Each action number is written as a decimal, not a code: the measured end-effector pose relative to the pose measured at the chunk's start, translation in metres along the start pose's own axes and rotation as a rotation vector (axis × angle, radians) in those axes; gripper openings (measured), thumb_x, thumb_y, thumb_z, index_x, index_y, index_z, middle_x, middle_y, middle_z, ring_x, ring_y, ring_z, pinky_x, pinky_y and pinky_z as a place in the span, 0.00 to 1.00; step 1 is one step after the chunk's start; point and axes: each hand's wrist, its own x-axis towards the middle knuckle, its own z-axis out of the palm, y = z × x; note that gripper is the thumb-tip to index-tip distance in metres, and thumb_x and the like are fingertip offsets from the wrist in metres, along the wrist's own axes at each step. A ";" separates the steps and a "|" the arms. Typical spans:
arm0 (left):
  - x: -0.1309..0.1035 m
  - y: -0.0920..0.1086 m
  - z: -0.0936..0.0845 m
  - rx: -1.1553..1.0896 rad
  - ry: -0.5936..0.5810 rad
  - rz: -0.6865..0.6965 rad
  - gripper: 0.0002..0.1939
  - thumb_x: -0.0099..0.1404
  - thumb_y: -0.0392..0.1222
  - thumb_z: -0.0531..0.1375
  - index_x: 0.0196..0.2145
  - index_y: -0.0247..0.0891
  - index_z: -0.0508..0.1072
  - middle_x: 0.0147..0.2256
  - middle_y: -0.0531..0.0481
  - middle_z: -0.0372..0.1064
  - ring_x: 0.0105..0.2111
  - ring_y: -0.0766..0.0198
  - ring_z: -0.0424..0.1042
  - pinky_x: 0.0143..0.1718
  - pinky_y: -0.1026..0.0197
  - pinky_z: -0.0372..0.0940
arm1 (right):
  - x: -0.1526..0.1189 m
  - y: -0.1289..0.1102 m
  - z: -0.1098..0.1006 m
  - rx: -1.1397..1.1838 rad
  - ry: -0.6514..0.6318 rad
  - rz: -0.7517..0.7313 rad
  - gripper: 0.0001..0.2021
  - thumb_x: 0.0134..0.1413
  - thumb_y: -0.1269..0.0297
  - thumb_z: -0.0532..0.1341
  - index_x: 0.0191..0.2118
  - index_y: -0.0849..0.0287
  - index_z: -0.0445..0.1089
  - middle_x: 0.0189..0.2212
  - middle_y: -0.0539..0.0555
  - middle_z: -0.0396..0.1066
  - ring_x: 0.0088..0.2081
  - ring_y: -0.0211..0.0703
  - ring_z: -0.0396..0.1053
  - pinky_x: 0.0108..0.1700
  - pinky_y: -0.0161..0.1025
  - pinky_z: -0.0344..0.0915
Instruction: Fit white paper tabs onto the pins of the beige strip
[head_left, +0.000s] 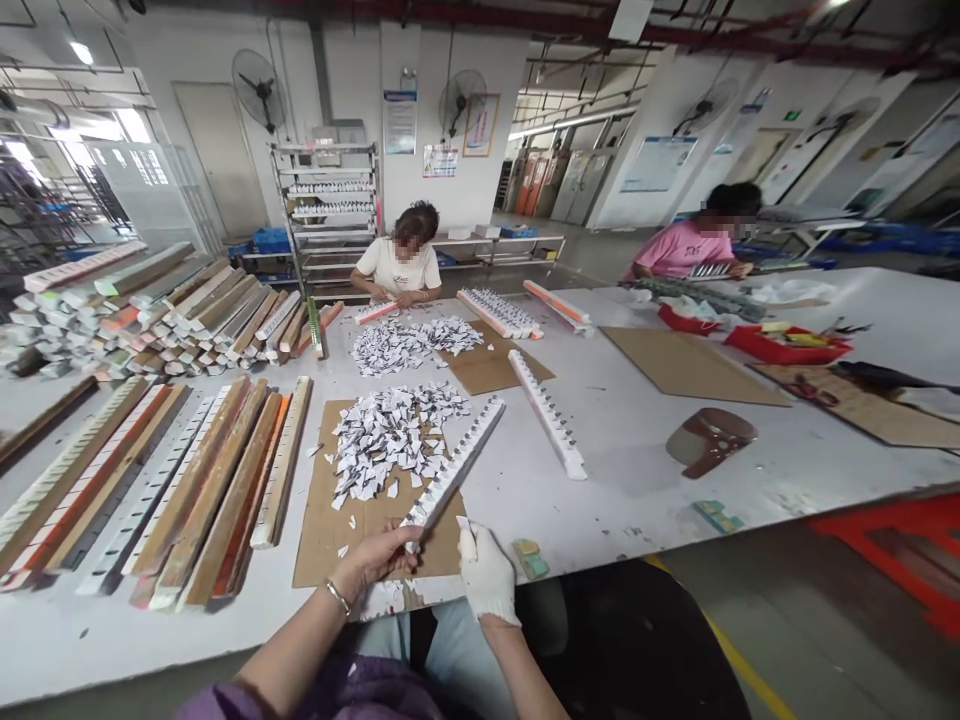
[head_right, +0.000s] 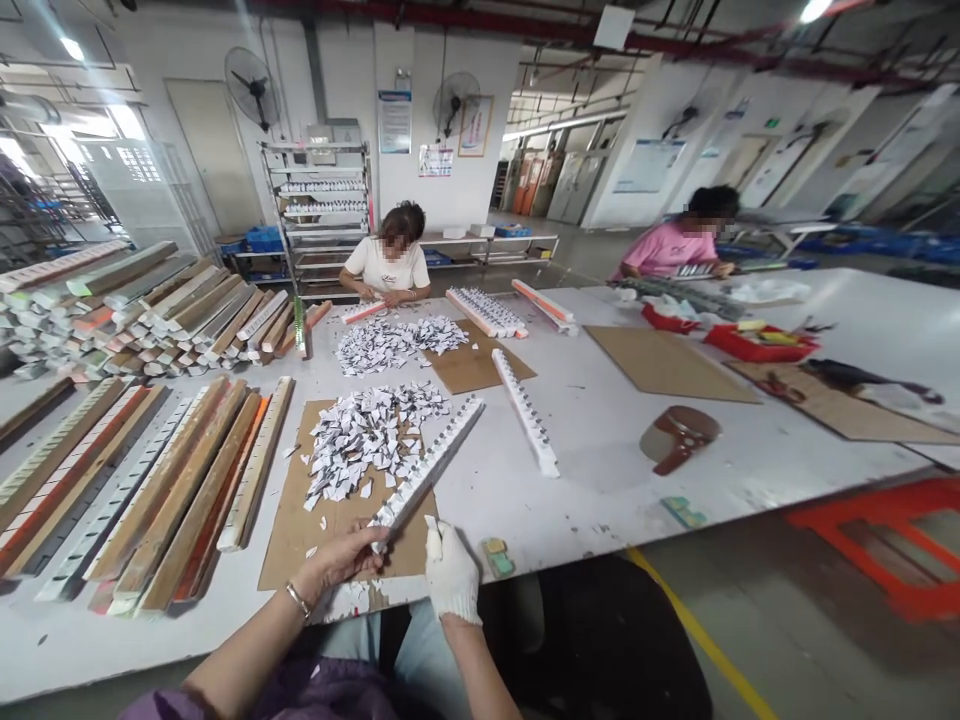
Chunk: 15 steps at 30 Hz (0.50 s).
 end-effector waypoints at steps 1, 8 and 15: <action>0.000 -0.001 0.000 -0.020 0.003 0.005 0.30 0.47 0.62 0.72 0.35 0.36 0.69 0.25 0.56 0.69 0.19 0.72 0.69 0.24 0.66 0.67 | 0.000 0.000 0.000 -0.009 0.001 -0.008 0.26 0.66 0.47 0.47 0.53 0.55 0.75 0.41 0.58 0.79 0.42 0.50 0.76 0.45 0.42 0.69; -0.002 -0.006 0.009 -0.029 0.036 0.028 0.26 0.48 0.56 0.75 0.31 0.36 0.69 0.21 0.57 0.69 0.17 0.73 0.67 0.19 0.69 0.61 | -0.002 -0.003 -0.001 -0.053 0.014 -0.031 0.26 0.67 0.46 0.46 0.53 0.54 0.75 0.41 0.58 0.79 0.44 0.52 0.77 0.47 0.42 0.70; -0.005 0.008 0.012 -0.069 0.033 -0.035 0.24 0.43 0.45 0.79 0.29 0.35 0.70 0.18 0.56 0.70 0.13 0.74 0.61 0.13 0.71 0.47 | -0.003 -0.009 0.001 0.061 0.027 -0.009 0.28 0.66 0.43 0.47 0.51 0.56 0.76 0.36 0.57 0.79 0.37 0.49 0.77 0.42 0.41 0.72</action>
